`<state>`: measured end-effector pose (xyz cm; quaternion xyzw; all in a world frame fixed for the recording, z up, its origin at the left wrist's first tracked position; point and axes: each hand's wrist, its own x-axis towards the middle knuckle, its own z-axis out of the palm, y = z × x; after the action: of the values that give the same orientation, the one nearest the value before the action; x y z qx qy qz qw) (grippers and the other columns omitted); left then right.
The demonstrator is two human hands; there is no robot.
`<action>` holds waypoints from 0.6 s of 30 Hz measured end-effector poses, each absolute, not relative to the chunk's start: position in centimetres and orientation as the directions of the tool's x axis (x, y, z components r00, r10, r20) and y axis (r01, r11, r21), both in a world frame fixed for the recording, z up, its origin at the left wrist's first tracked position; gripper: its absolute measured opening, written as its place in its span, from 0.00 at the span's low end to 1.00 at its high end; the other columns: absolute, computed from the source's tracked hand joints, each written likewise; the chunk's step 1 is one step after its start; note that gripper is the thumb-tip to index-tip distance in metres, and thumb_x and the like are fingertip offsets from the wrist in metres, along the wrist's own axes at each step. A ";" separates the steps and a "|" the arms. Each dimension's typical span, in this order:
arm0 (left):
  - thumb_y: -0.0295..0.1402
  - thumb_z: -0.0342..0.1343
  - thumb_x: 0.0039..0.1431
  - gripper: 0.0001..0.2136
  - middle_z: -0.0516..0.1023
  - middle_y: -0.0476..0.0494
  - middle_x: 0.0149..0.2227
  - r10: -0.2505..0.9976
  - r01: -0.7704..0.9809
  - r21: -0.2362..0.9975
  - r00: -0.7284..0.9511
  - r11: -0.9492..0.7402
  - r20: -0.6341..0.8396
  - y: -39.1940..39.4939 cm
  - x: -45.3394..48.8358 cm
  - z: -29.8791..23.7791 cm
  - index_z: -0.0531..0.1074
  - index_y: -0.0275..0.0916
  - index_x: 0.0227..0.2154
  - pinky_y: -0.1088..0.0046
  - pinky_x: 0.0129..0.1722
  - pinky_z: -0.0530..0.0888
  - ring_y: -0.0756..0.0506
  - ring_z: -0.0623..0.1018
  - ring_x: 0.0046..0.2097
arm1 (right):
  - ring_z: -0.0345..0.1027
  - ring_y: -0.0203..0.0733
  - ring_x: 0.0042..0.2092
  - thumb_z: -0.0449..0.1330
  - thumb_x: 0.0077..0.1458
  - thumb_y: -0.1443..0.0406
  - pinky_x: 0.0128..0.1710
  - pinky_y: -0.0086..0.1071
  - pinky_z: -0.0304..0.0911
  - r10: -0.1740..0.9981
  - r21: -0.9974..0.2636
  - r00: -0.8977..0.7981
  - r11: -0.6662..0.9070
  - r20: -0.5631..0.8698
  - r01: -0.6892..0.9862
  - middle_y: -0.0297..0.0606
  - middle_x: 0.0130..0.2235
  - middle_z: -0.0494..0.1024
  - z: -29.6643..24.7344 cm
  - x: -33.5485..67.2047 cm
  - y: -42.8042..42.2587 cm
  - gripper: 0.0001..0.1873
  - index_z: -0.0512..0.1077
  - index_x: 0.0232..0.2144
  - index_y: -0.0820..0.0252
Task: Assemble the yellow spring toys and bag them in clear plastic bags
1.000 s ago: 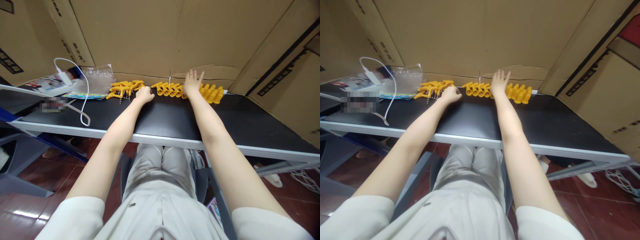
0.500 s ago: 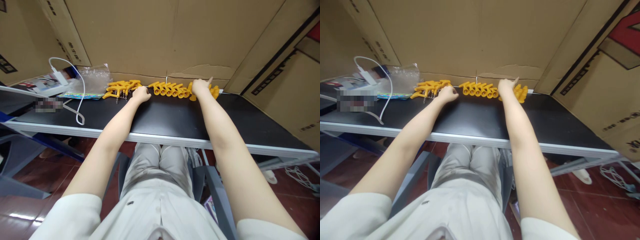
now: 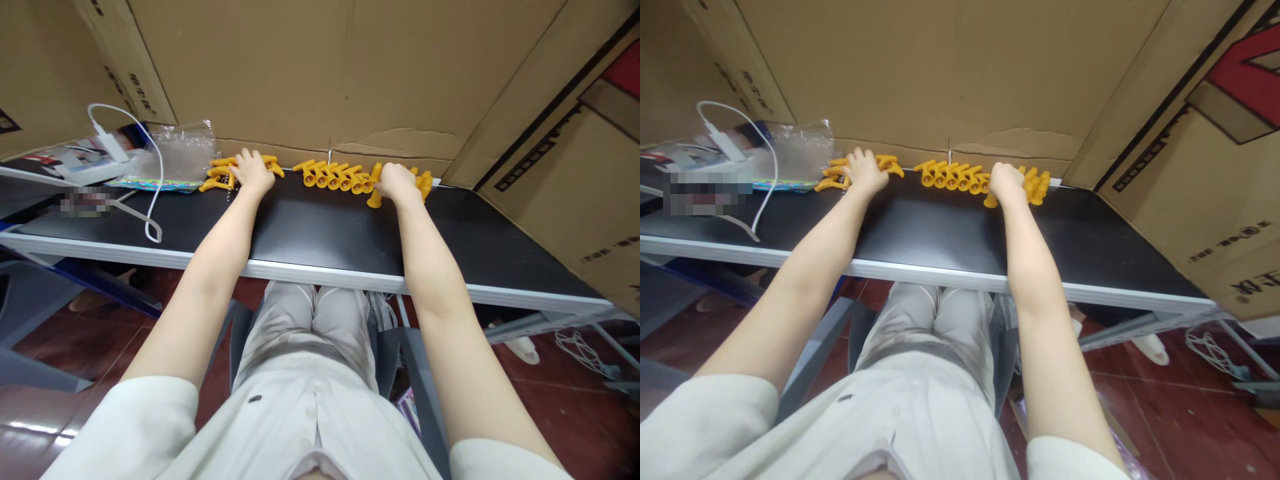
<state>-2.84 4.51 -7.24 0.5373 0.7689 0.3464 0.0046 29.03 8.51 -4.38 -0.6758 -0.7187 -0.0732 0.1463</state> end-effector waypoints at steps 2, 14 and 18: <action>0.26 0.69 0.56 0.36 0.58 0.21 0.80 0.780 0.752 0.621 -0.519 0.223 0.349 4.7 -4.1 -7.3 0.68 0.39 0.69 0.24 0.78 0.48 0.21 0.56 0.82 | 0.80 0.71 0.59 0.73 0.60 0.67 0.60 0.62 0.75 0.937 -0.107 -0.076 0.119 0.342 0.987 0.65 0.54 0.84 -4.7 29.1 8.8 0.19 0.83 0.52 0.71; 0.16 0.61 0.61 0.30 0.59 0.25 0.80 0.694 0.648 0.680 -0.663 0.344 0.280 4.7 -6.2 -8.6 0.69 0.30 0.67 0.53 0.81 0.57 0.32 0.61 0.80 | 0.79 0.71 0.64 0.70 0.65 0.72 0.65 0.59 0.74 0.961 -0.114 -0.128 0.160 0.246 0.981 0.65 0.59 0.83 -3.3 26.1 5.3 0.21 0.82 0.58 0.75; 0.22 0.63 0.63 0.17 0.64 0.29 0.76 0.711 0.660 0.703 -0.627 0.266 0.319 5.2 -7.3 -9.1 0.72 0.35 0.54 0.53 0.79 0.57 0.34 0.59 0.81 | 0.78 0.68 0.65 0.68 0.67 0.70 0.66 0.57 0.73 0.967 -0.138 -0.159 0.188 0.199 0.972 0.63 0.59 0.84 -2.9 25.9 4.6 0.16 0.84 0.54 0.73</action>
<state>-7.30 5.22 -9.12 0.4308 0.7952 0.4257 0.0301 25.93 4.55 -2.94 -0.6371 -0.7610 -0.0109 0.1217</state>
